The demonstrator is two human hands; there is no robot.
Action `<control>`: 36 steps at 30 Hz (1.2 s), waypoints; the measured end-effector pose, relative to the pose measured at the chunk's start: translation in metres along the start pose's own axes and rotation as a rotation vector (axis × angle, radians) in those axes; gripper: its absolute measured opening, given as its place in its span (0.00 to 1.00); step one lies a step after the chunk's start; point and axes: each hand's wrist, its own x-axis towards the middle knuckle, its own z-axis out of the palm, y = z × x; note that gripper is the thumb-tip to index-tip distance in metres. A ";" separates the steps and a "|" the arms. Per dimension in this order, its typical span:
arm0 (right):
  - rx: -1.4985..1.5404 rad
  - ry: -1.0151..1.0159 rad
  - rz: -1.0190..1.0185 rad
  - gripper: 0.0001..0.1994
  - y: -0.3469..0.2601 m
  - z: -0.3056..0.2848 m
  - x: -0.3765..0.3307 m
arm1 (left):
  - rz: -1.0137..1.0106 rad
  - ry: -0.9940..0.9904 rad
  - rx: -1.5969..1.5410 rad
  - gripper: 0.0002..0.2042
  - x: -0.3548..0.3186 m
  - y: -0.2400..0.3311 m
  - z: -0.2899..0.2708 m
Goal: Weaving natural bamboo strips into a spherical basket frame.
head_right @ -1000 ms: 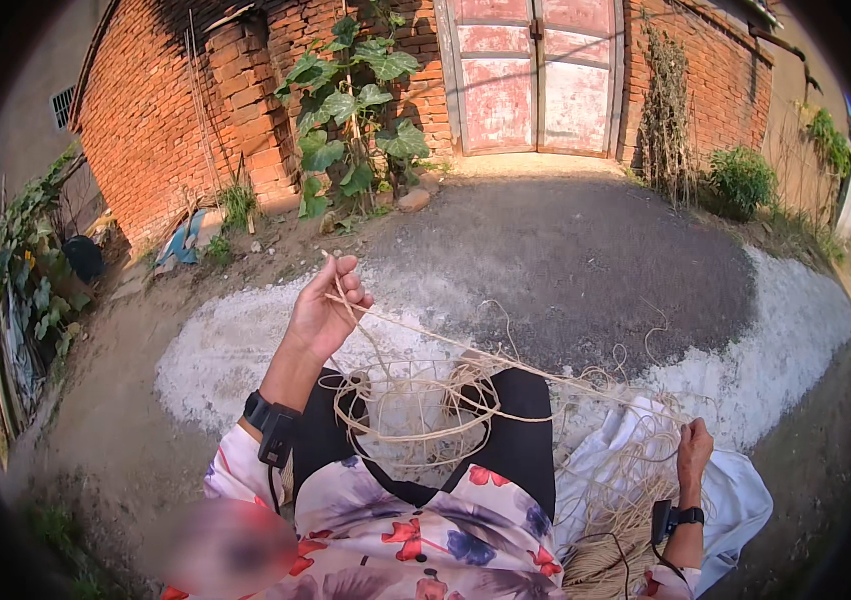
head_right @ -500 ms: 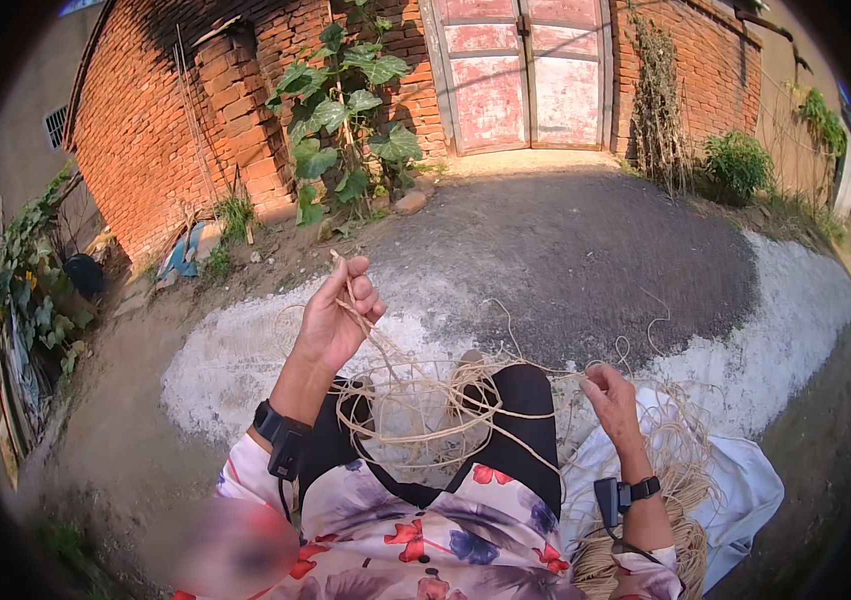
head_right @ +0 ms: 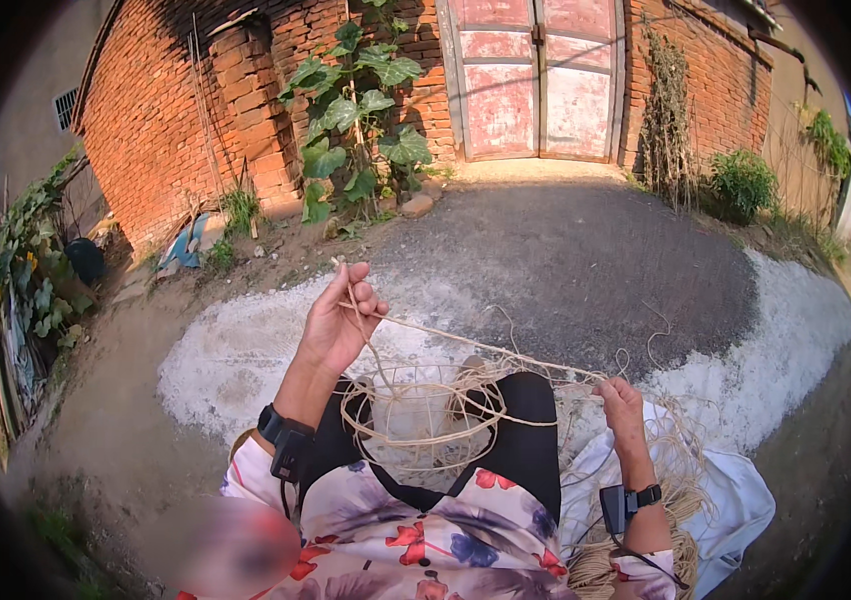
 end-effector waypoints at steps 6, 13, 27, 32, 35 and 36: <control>-0.363 0.485 -0.146 0.10 0.140 -0.163 0.013 | 0.059 0.030 -0.070 0.14 0.009 0.013 -0.019; -0.876 0.772 0.211 0.16 0.219 -0.280 -0.045 | 0.081 0.037 -0.023 0.14 0.010 0.035 -0.042; -1.149 0.944 0.191 0.18 0.250 -0.421 -0.130 | 0.234 0.384 0.201 0.15 -0.002 0.134 -0.153; -1.539 0.745 0.347 0.20 0.199 -0.449 -0.162 | 0.219 0.466 0.212 0.14 -0.020 0.156 -0.196; -1.783 0.629 0.504 0.21 0.180 -0.463 -0.177 | 0.234 0.556 0.233 0.13 -0.032 0.163 -0.207; -1.760 0.617 0.490 0.19 0.181 -0.461 -0.167 | 0.247 0.548 0.214 0.14 -0.035 0.165 -0.205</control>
